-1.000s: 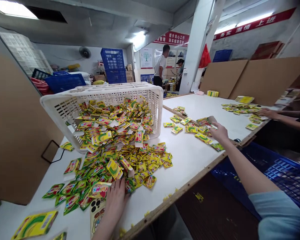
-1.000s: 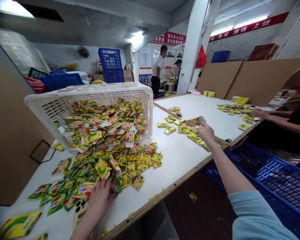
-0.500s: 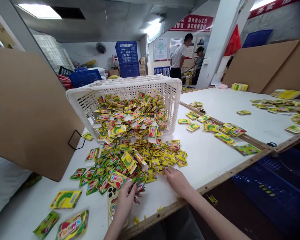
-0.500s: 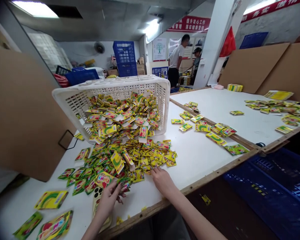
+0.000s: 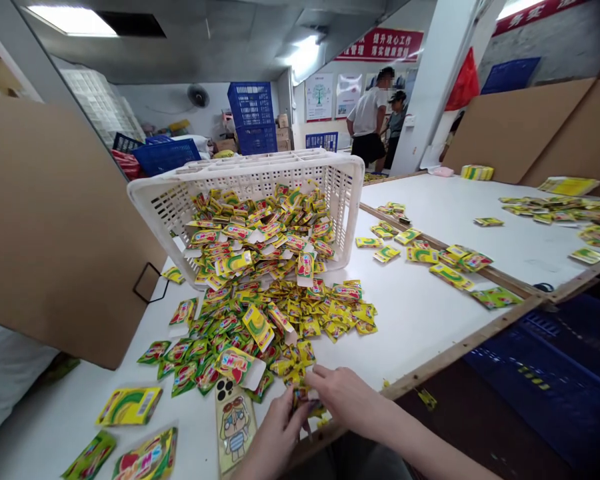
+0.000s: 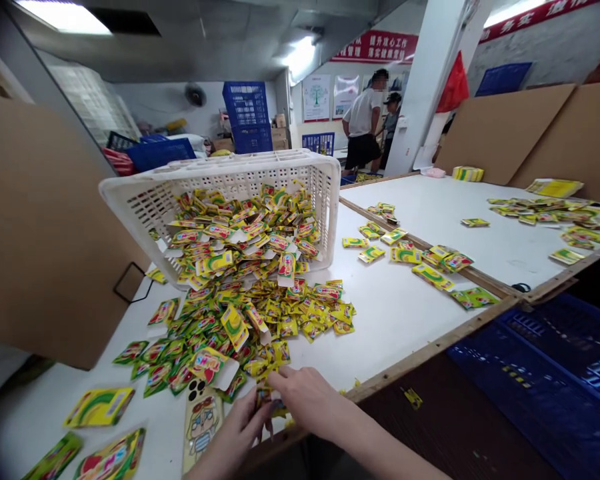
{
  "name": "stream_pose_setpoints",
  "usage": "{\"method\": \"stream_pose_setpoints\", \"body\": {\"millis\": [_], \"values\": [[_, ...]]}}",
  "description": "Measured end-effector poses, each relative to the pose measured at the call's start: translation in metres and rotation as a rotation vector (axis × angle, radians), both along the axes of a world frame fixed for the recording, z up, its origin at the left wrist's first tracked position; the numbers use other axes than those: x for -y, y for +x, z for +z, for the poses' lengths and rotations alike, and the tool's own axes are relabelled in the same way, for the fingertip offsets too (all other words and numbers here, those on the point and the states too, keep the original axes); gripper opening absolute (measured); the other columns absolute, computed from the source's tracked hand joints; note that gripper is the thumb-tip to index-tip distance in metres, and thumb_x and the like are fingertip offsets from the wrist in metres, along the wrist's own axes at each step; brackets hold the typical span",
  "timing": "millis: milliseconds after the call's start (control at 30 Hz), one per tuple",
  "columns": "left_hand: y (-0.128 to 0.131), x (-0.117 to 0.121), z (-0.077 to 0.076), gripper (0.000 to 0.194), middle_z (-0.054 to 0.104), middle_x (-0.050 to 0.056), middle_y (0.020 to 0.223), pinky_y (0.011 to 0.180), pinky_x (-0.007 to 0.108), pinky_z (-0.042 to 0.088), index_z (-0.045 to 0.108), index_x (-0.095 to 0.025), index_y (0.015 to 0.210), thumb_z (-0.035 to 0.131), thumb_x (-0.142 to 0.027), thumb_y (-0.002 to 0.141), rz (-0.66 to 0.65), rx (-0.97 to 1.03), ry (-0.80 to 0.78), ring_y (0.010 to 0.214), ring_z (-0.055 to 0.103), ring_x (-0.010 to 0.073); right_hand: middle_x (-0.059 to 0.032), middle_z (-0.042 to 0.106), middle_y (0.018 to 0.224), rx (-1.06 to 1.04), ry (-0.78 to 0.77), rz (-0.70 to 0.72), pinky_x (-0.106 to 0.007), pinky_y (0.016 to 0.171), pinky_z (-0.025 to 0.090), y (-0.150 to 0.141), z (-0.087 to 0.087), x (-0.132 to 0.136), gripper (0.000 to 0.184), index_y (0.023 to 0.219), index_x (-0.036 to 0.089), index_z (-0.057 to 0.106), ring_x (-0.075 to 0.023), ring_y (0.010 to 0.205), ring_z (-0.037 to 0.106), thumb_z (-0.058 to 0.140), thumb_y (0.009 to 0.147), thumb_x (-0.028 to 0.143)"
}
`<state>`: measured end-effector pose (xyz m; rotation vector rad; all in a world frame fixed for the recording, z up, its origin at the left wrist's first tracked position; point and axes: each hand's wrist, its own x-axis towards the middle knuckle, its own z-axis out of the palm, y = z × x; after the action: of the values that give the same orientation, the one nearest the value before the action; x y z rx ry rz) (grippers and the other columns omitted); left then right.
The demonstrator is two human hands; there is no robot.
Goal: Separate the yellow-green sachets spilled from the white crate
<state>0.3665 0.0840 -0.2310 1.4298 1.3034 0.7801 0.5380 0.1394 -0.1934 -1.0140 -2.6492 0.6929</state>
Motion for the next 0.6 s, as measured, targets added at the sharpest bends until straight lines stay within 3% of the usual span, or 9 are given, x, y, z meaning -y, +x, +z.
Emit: {"method": "stream_pose_setpoints", "body": {"millis": [100, 167, 233, 300, 400, 500, 600], "values": [[0.017, 0.001, -0.008, 0.036, 0.057, 0.005, 0.075, 0.064, 0.027, 0.047, 0.053, -0.016, 0.096, 0.031, -0.043, 0.088, 0.108, -0.044, 0.074, 0.071, 0.055, 0.0178, -0.0090, 0.053, 0.107, -0.474, -0.394, -0.284, -0.029, 0.063, 0.047, 0.001, -0.021, 0.002, 0.044, 0.119, 0.022, 0.038, -0.0190, 0.085, 0.057, 0.048, 0.076, 0.018], [0.027, -0.002, -0.009, 0.036, 0.056, 0.010, 0.095, 0.079, 0.030, 0.047, 0.051, -0.015, 0.104, 0.028, -0.038, 0.090, 0.132, -0.094, 0.190, 0.091, 0.055, 0.0201, -0.0105, 0.049, 0.117, -0.733, -0.737, -0.328, -0.028, 0.060, 0.049, 0.002, -0.032, 0.004, 0.054, 0.127, 0.025, 0.031, -0.0188, 0.088, 0.058, 0.052, 0.078, 0.033], [0.030, -0.011, -0.002, 0.035, 0.048, 0.013, 0.114, 0.092, 0.032, 0.042, 0.049, -0.017, 0.113, 0.028, -0.034, 0.090, 0.102, -0.140, 0.280, 0.106, 0.049, 0.0204, -0.0091, 0.057, 0.104, -0.844, -0.920, -0.295, -0.029, 0.057, 0.050, 0.008, -0.037, 0.005, 0.048, 0.119, 0.021, 0.044, -0.0178, 0.076, 0.060, 0.051, 0.078, 0.044], [0.023, -0.028, 0.010, 0.039, 0.039, 0.014, 0.125, 0.095, 0.036, 0.040, 0.040, -0.020, 0.125, 0.033, -0.034, 0.089, 0.073, -0.262, 0.364, 0.112, 0.046, 0.0220, -0.0052, 0.061, 0.078, -0.837, -0.830, -0.343, -0.030, 0.053, 0.049, 0.018, -0.039, 0.001, 0.041, 0.106, 0.016, 0.054, -0.0160, 0.059, 0.058, 0.048, 0.079, 0.045], [-0.004, -0.069, 0.030, 0.053, 0.024, 0.015, 0.138, 0.102, 0.048, 0.028, 0.029, -0.023, 0.132, 0.047, -0.027, 0.083, 0.074, -0.623, 0.564, 0.128, 0.027, 0.0286, -0.0056, 0.060, 0.077, -0.575, -0.400, -0.411, -0.033, 0.064, 0.048, 0.041, -0.041, -0.010, 0.025, 0.098, 0.017, 0.058, -0.0189, 0.069, 0.059, 0.044, 0.080, 0.027], [-0.034, -0.110, 0.043, 0.046, 0.020, 0.013, 0.143, 0.107, 0.054, 0.007, 0.051, -0.019, 0.110, 0.059, -0.009, 0.066, -0.002, -0.793, 0.640, 0.134, 0.002, 0.0324, -0.0080, 0.058, 0.086, -0.321, -0.164, -0.376, -0.036, 0.078, 0.044, 0.061, -0.045, -0.019, 0.021, 0.085, 0.018, 0.060, -0.0211, 0.084, 0.056, 0.043, 0.073, 0.012], [-0.045, -0.127, 0.048, 0.029, 0.031, 0.011, 0.140, 0.109, 0.050, 0.003, 0.053, -0.018, 0.086, 0.062, -0.008, 0.060, -0.071, -0.760, 0.658, 0.134, 0.004, 0.0306, -0.0062, 0.056, 0.080, -0.323, -0.150, -0.377, -0.035, 0.074, 0.044, 0.068, -0.042, -0.022, 0.016, 0.081, 0.017, 0.056, -0.0201, 0.079, 0.055, 0.043, 0.073, 0.012]]}}
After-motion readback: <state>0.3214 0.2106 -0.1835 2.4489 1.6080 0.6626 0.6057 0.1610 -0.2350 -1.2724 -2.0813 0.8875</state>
